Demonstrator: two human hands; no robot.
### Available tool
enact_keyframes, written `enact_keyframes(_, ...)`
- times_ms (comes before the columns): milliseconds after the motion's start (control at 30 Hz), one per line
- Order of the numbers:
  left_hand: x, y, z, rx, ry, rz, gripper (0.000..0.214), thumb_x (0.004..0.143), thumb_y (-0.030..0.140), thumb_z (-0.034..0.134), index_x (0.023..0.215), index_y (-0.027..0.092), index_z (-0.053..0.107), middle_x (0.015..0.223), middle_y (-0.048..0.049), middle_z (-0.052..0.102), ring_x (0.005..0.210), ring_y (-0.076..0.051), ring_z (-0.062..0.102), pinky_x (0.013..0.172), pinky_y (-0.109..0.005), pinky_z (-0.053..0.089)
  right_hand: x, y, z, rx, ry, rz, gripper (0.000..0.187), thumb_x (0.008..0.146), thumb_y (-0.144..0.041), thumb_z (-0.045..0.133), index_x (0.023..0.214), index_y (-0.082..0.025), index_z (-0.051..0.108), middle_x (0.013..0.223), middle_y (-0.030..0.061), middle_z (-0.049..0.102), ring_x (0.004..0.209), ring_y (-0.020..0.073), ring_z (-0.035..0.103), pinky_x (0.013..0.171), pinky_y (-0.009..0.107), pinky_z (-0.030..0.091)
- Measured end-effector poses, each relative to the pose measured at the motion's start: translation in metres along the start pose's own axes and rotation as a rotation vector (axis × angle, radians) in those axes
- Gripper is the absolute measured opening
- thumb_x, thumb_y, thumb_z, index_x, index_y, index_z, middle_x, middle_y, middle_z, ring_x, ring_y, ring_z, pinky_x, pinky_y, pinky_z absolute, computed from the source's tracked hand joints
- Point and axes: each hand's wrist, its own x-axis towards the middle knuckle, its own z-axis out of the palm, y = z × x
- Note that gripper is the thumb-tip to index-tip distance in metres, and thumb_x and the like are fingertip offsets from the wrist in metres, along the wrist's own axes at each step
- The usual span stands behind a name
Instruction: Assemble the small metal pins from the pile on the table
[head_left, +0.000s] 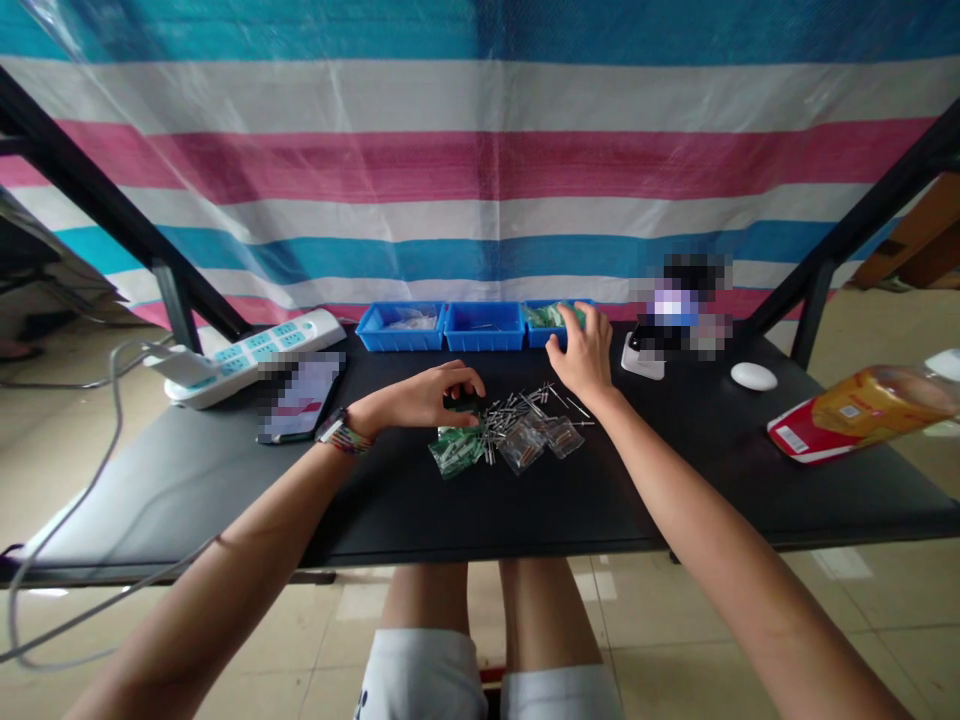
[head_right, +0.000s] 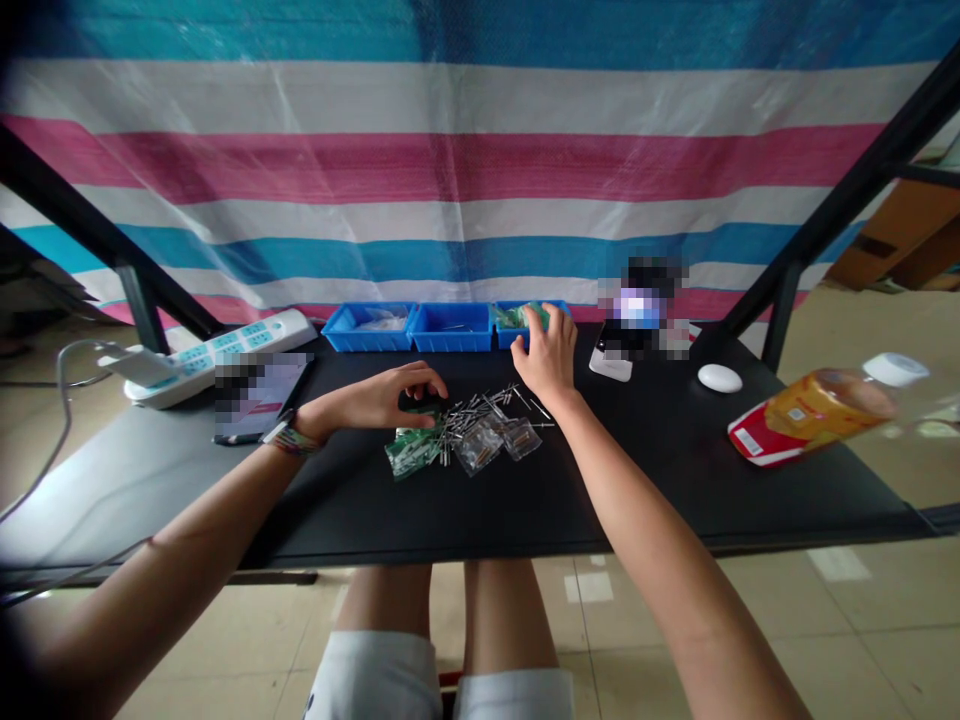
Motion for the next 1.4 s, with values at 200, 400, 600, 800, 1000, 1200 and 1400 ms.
enact_keyframes(200,-0.001,-0.011,-0.004,-0.054,-0.057,-0.052,0.034,0.077,0.038,0.085,0.107,0.023,0.078,0.103,-0.0041,0.069,0.086,-0.019,0.065,0.078,-0.027,0.052,-0.001,-0.010,0.002,0.026,0.009,-0.062,0.045,0.094,-0.021,0.059,0.138,-0.014,0.064,0.143,0.0212,0.055,0.136,0.0401,0.047,0.116,0.060,0.039)
enact_keyframes(400,0.001,-0.016,-0.001,-0.138,0.028,-0.068,0.040,0.077,0.037,0.085,0.112,0.021,0.076,0.093,-0.0023,0.069,0.077,-0.016,0.061,0.071,-0.025,0.050,-0.001,-0.017,0.002,0.091,-0.028,-0.102,0.033,0.094,-0.017,0.058,0.125,-0.016,0.069,0.136,0.0193,0.061,0.134,0.0368,0.050,0.116,0.055,0.040)
enact_keyframes(600,0.002,-0.019,-0.006,-0.208,0.073,-0.096,0.041,0.076,0.033,0.084,0.113,0.021,0.074,0.089,-0.0012,0.066,0.079,-0.016,0.063,0.070,-0.025,0.052,-0.001,-0.028,-0.002,0.166,-0.042,-0.149,0.028,0.094,-0.013,0.055,0.114,-0.019,0.073,0.130,0.0163,0.065,0.132,0.0338,0.053,0.116,0.052,0.041)
enact_keyframes(800,0.004,-0.027,-0.006,-0.319,0.210,-0.100,0.040,0.074,0.033,0.086,0.110,0.019,0.071,0.104,-0.0064,0.071,0.088,-0.018,0.067,0.077,-0.030,0.058,0.003,-0.034,-0.006,0.292,-0.083,-0.173,0.028,0.093,-0.011,0.053,0.111,-0.019,0.074,0.125,0.0156,0.068,0.127,0.0317,0.059,0.114,0.049,0.046)
enact_keyframes(1000,0.007,-0.024,-0.004,-0.490,0.402,-0.115,0.042,0.071,0.034,0.093,0.101,0.018,0.070,0.113,-0.0092,0.070,0.094,-0.018,0.068,0.080,-0.030,0.060,0.005,-0.052,-0.014,0.693,-0.194,-0.142,0.015,0.095,-0.021,0.059,0.103,-0.023,0.072,0.106,0.0090,0.073,0.104,0.0256,0.069,0.100,0.043,0.055)
enact_keyframes(1200,0.011,-0.012,0.001,-0.703,0.473,-0.112,0.043,0.069,0.031,0.097,0.098,0.017,0.069,0.092,-0.0022,0.070,0.084,-0.015,0.068,0.077,-0.026,0.058,-0.004,-0.080,-0.021,1.063,-0.491,-0.027,0.025,0.090,-0.034,0.074,0.111,-0.021,0.073,0.090,0.0026,0.074,0.078,0.0184,0.069,0.074,0.033,0.057)
enact_keyframes(1400,0.011,0.000,0.002,-0.853,0.503,-0.155,0.035,0.073,0.032,0.096,0.090,0.016,0.070,0.088,-0.0025,0.072,0.082,-0.014,0.067,0.076,-0.023,0.052,-0.010,-0.088,-0.030,1.016,-0.445,-0.263,0.044,0.082,-0.007,0.067,0.123,-0.023,0.073,0.109,0.0041,0.065,0.089,0.0152,0.065,0.083,0.031,0.059)
